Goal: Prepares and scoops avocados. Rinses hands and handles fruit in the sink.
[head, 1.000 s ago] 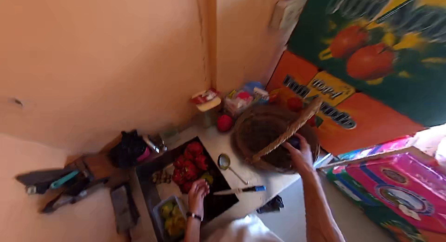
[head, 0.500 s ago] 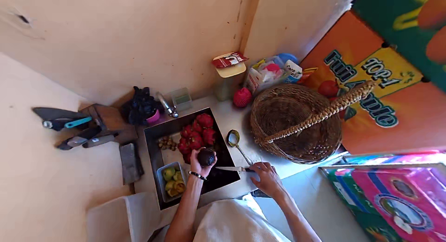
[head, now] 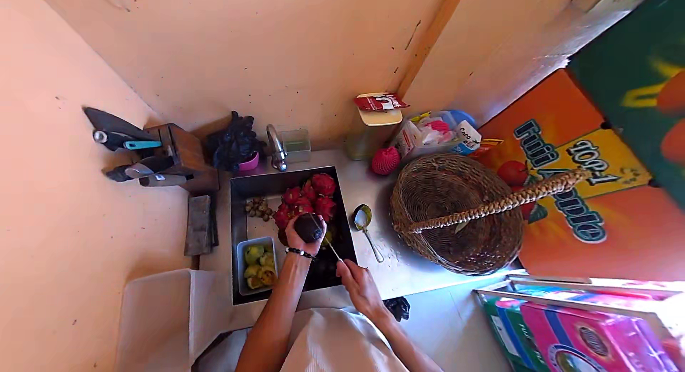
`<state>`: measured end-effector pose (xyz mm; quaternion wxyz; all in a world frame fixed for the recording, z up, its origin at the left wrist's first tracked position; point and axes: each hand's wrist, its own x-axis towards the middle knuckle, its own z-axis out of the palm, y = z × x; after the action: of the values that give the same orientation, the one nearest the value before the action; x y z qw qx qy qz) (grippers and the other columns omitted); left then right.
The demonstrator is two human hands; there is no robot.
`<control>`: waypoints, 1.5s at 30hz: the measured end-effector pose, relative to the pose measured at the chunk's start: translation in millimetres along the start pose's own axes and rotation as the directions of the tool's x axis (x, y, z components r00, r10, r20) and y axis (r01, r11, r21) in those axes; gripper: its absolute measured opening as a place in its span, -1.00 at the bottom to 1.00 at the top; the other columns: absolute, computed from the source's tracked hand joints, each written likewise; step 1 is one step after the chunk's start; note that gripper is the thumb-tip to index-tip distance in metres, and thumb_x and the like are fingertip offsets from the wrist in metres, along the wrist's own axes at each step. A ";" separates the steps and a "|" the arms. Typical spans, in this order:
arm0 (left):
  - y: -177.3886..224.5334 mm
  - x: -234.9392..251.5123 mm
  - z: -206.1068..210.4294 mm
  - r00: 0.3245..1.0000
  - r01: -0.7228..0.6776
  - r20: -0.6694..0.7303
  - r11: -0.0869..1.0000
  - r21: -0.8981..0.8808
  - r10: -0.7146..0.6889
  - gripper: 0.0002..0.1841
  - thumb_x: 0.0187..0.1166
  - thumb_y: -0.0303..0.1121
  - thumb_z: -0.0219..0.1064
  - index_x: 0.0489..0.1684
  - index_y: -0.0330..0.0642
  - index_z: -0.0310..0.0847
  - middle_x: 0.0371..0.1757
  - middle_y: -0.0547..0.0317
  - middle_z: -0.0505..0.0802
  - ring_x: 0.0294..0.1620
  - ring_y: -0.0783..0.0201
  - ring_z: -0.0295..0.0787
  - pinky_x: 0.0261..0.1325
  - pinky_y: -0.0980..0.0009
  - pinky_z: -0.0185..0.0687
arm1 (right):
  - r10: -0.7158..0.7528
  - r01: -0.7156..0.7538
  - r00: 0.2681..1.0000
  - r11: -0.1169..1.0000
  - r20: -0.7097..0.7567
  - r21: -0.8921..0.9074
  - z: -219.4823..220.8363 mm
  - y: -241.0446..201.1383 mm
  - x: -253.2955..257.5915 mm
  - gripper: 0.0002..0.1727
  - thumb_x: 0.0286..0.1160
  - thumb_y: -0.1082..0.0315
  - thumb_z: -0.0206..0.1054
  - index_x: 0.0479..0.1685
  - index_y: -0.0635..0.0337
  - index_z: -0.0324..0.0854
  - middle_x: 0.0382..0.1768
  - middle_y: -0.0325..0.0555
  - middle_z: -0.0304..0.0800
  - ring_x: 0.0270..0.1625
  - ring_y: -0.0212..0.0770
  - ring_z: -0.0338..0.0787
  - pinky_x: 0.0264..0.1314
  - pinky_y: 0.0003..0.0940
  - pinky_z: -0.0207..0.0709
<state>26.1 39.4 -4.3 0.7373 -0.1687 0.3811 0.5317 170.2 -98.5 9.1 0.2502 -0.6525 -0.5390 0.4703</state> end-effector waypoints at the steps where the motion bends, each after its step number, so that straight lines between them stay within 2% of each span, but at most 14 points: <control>1: -1.0 -3.4 3.9 1.000 -0.006 -0.015 1.000 0.005 0.006 -0.55 0.76 0.01 -0.15 0.05 -0.20 0.45 -0.19 -0.16 0.75 -0.25 -0.04 0.79 -0.23 0.07 0.78 | 0.007 -0.007 1.000 1.000 0.002 -0.030 5.2 -4.2 2.5 -0.38 0.83 -0.11 -0.10 -0.26 0.18 0.70 -0.60 -0.21 0.57 -0.51 -0.23 0.62 -0.37 -0.16 0.51; 3: -1.0 -8.7 9.5 0.999 -0.007 -0.040 1.000 0.001 0.007 -0.56 0.76 0.00 -0.12 0.09 -0.20 0.44 -0.14 -0.18 0.74 -0.20 -0.06 0.78 -0.18 0.06 0.78 | 0.006 -0.006 1.000 0.999 0.002 -0.045 10.5 -5.3 4.0 -0.36 0.83 -0.13 -0.14 -0.35 0.16 0.65 -0.63 -0.25 0.52 -0.53 -0.26 0.59 -0.39 -0.18 0.48; 12: 4.9 -5.3 7.7 0.992 -0.051 -0.109 0.998 0.042 0.055 -0.58 0.74 -0.02 -0.06 0.14 -0.19 0.45 -0.07 -0.20 0.73 -0.14 -0.09 0.76 -0.13 -0.01 0.75 | 0.023 -0.022 0.998 1.000 0.056 -0.011 16.5 -1.8 6.7 -0.40 0.86 -0.08 -0.15 -0.41 0.10 0.61 -0.66 -0.33 0.45 -0.59 -0.35 0.52 -0.45 -0.30 0.44; 18: 8.4 -1.2 3.2 0.987 -0.031 -0.157 0.999 0.020 0.033 -0.56 0.73 0.02 -0.05 0.20 -0.16 0.44 0.01 -0.20 0.72 -0.07 -0.10 0.74 -0.06 -0.05 0.73 | 0.051 -0.047 0.998 0.995 0.038 -0.091 25.4 0.7 12.2 -0.37 0.85 -0.12 -0.18 -0.43 0.10 0.59 -0.66 -0.30 0.43 -0.57 -0.30 0.53 -0.43 -0.23 0.44; 21: 7.3 1.2 0.6 0.990 -0.069 -0.119 0.996 0.054 0.075 -0.57 0.75 0.00 -0.09 0.12 -0.17 0.46 -0.05 -0.18 0.73 -0.12 -0.08 0.75 -0.09 -0.04 0.72 | 0.074 -0.070 0.997 0.985 0.020 -0.159 25.1 -6.4 14.4 -0.36 0.85 -0.12 -0.19 -0.41 0.11 0.60 -0.65 -0.25 0.46 -0.52 -0.22 0.58 -0.37 -0.13 0.46; 24: 8.9 4.3 -4.6 0.988 -0.147 -0.039 0.984 0.103 0.152 -0.57 0.78 -0.01 -0.16 0.05 -0.16 0.49 -0.12 -0.13 0.74 -0.15 -0.05 0.74 -0.07 -0.04 0.69 | 0.086 -0.077 0.995 0.982 0.044 -0.173 24.6 -11.9 17.2 -0.36 0.86 -0.12 -0.21 -0.39 0.11 0.60 -0.63 -0.25 0.45 -0.51 -0.22 0.57 -0.35 -0.13 0.46; 26: 10.5 6.4 -7.7 0.981 -0.196 0.009 0.975 0.103 0.196 -0.59 0.78 -0.04 -0.15 -0.02 -0.14 0.52 -0.20 -0.09 0.75 -0.22 -0.02 0.75 -0.14 0.00 0.71 | 0.089 -0.079 0.995 0.981 0.053 -0.176 25.8 -14.8 19.8 -0.36 0.86 -0.12 -0.21 -0.40 0.11 0.59 -0.64 -0.25 0.43 -0.52 -0.23 0.56 -0.35 -0.14 0.46; 31: 13.0 5.1 -9.5 0.965 -0.259 0.067 0.960 0.108 0.253 -0.59 0.78 -0.05 -0.14 -0.02 -0.11 0.58 -0.22 -0.02 0.79 -0.23 0.05 0.78 -0.19 0.09 0.73 | 0.077 -0.061 0.995 0.972 0.060 -0.226 26.6 -24.7 21.6 -0.35 0.87 -0.10 -0.23 -0.37 0.15 0.60 -0.62 -0.21 0.46 -0.48 -0.17 0.59 -0.31 -0.08 0.48; 37: 9.6 4.7 -17.0 0.951 -0.300 0.113 0.945 0.130 0.286 -0.62 0.80 -0.10 -0.11 -0.03 -0.11 0.59 -0.24 0.01 0.79 -0.26 0.09 0.79 -0.20 0.14 0.74 | 0.120 -0.101 0.990 0.970 0.072 -0.219 27.1 -23.1 13.9 -0.34 0.89 -0.08 -0.23 -0.43 0.15 0.58 -0.61 -0.20 0.45 -0.47 -0.18 0.57 -0.31 -0.10 0.47; 39: 11.3 1.4 -14.9 0.962 -0.269 0.089 0.953 0.137 0.259 -0.65 0.76 -0.11 -0.06 -0.05 -0.11 0.59 -0.26 0.01 0.78 -0.28 0.09 0.79 -0.22 0.14 0.75 | 0.085 -0.071 0.995 0.976 0.057 -0.208 31.3 -16.2 15.5 -0.34 0.88 -0.08 -0.24 -0.44 0.15 0.58 -0.63 -0.22 0.44 -0.50 -0.20 0.56 -0.34 -0.12 0.47; 42: 5.8 -5.4 -12.7 0.978 -0.204 0.068 0.967 0.156 0.195 -0.63 0.74 -0.06 -0.10 -0.06 -0.10 0.55 -0.21 -0.02 0.77 -0.21 0.04 0.77 -0.17 0.08 0.72 | 0.027 -0.023 1.000 0.977 0.013 -0.211 32.9 -12.9 15.4 -0.35 0.87 -0.04 -0.24 -0.40 0.18 0.62 -0.63 -0.20 0.48 -0.48 -0.18 0.60 -0.32 -0.10 0.49; 45: 2.2 -8.4 -9.3 0.966 -0.246 0.129 0.954 0.169 0.226 -0.60 0.76 -0.06 -0.12 -0.04 -0.09 0.60 -0.20 0.01 0.80 -0.21 0.06 0.79 -0.15 0.10 0.73 | 0.024 -0.023 1.000 0.982 0.008 -0.189 28.5 -21.4 14.1 -0.37 0.88 -0.03 -0.23 -0.42 0.15 0.60 -0.64 -0.23 0.44 -0.50 -0.22 0.57 -0.34 -0.14 0.46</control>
<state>19.3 28.6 -3.8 0.7004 -0.0242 0.4055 0.5869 134.6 -84.2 9.7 0.1787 -0.6773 -0.5748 0.4230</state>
